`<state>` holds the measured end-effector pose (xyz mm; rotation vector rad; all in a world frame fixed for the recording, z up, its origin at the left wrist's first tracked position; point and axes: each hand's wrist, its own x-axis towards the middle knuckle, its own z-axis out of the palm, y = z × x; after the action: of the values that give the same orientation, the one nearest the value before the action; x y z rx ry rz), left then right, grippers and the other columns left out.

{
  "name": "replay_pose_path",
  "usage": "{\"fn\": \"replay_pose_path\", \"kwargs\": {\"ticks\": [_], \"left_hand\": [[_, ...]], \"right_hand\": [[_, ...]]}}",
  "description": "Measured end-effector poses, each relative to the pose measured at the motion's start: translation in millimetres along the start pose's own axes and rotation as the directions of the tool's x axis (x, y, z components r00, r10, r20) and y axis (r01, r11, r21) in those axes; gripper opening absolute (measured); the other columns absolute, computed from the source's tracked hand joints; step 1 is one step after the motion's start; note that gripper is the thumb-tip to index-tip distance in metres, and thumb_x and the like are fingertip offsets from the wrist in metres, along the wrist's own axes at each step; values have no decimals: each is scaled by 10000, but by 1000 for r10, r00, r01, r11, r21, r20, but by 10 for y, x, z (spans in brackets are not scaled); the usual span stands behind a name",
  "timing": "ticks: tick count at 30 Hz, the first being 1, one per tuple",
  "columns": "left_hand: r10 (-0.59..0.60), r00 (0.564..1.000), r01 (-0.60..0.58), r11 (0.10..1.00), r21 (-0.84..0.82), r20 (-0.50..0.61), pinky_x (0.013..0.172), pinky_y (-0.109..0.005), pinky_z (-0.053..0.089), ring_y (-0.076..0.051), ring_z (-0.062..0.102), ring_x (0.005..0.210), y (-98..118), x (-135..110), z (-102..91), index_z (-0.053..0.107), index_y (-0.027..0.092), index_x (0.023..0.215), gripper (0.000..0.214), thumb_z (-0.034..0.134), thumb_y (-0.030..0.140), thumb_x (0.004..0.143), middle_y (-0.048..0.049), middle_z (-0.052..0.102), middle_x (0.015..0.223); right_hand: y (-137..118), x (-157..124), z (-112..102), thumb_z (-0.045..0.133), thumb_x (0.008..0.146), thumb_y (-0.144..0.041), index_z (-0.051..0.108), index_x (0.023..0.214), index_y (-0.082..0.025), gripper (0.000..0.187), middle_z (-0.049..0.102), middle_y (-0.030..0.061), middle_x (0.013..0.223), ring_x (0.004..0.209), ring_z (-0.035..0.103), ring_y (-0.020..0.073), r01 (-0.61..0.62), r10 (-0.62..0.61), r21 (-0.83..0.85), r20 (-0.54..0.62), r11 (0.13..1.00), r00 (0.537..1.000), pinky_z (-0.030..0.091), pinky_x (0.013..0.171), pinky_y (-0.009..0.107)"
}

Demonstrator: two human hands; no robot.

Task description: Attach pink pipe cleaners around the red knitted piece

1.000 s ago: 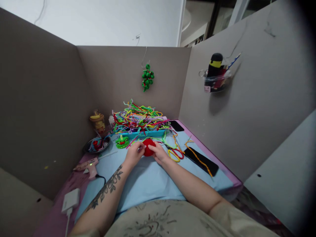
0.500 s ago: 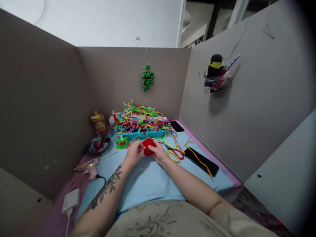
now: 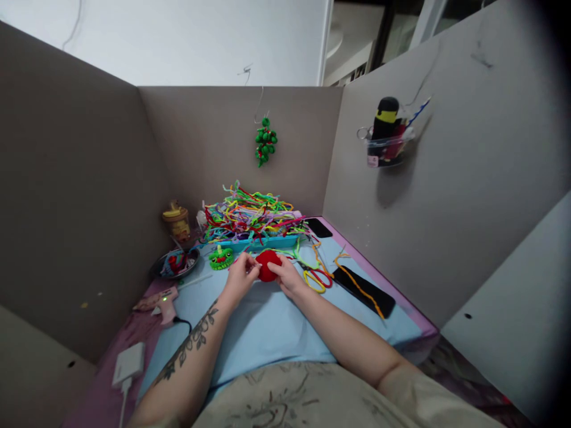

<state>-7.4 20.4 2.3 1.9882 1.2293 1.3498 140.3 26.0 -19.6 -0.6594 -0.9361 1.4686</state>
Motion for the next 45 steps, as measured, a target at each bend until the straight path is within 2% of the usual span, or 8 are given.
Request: {"fn": "replay_pose_path", "kwargs": {"ticks": [8, 16, 20, 25, 34, 38, 45], "left_hand": [[38, 999, -34, 982, 187, -19, 569, -230, 369, -110, 481, 585, 59, -32, -19, 428, 200, 728, 101, 524, 216, 757, 29, 539, 670], [32, 999, -37, 976, 217, 24, 567, -229, 356, -111, 474, 577, 58, -41, -7, 413, 205, 719, 117, 522, 161, 713, 40, 512, 644], [45, 998, -51, 987, 152, 47, 575, -227, 364, -108, 478, 594, 24, -26, 5, 403, 204, 721, 122, 513, 153, 717, 38, 508, 664], [46, 993, -45, 999, -15, 107, 612, -237, 415, -109, 520, 644, -18, -8, -5, 385, 203, 739, 130, 513, 187, 749, 20, 542, 720], [-76, 985, 122, 940, -320, 154, 592, -254, 474, -108, 559, 634, 56, 26, -23, 348, 204, 741, 226, 562, 276, 749, 11, 574, 729], [-101, 990, 122, 961, -248, 97, 557, -239, 458, -104, 537, 605, 17, 33, -10, 377, 199, 747, 201, 566, 267, 745, 19, 550, 707], [2, 998, -2, 1000, -5, 60, 599, -243, 433, -116, 537, 640, -25, 7, -16, 420, 198, 764, 121, 538, 225, 762, 12, 559, 717]], "right_hand": [[52, -7, -8, 694, 642, -306, 543, 920, -197, 335, 661, 11, 875, 786, 598, 166, 132, -140, -224, -19, 966, 990, 458, 743, 299], [63, -25, -32, 660, 693, -316, 524, 946, -200, 310, 628, -1, 880, 760, 568, 149, 216, -214, -429, 52, 877, 975, 441, 743, 283], [58, -29, -45, 647, 695, -314, 526, 951, -202, 305, 617, -1, 880, 771, 555, 151, 237, -236, -462, 61, 855, 970, 436, 753, 282], [58, -22, -51, 635, 701, -309, 518, 975, -210, 313, 616, 1, 902, 778, 559, 152, 234, -234, -455, 57, 859, 970, 440, 767, 289], [36, -22, -35, 644, 695, -303, 515, 962, -220, 308, 629, 1, 910, 799, 576, 157, 210, -208, -378, 49, 902, 977, 447, 788, 295], [26, -26, -26, 646, 691, -299, 514, 952, -209, 307, 630, 6, 906, 786, 578, 155, 206, -205, -382, 46, 901, 978, 449, 784, 299], [45, -13, -33, 639, 688, -316, 515, 973, -217, 326, 630, -1, 907, 800, 575, 159, 197, -208, -406, 18, 892, 978, 452, 779, 300]]}}
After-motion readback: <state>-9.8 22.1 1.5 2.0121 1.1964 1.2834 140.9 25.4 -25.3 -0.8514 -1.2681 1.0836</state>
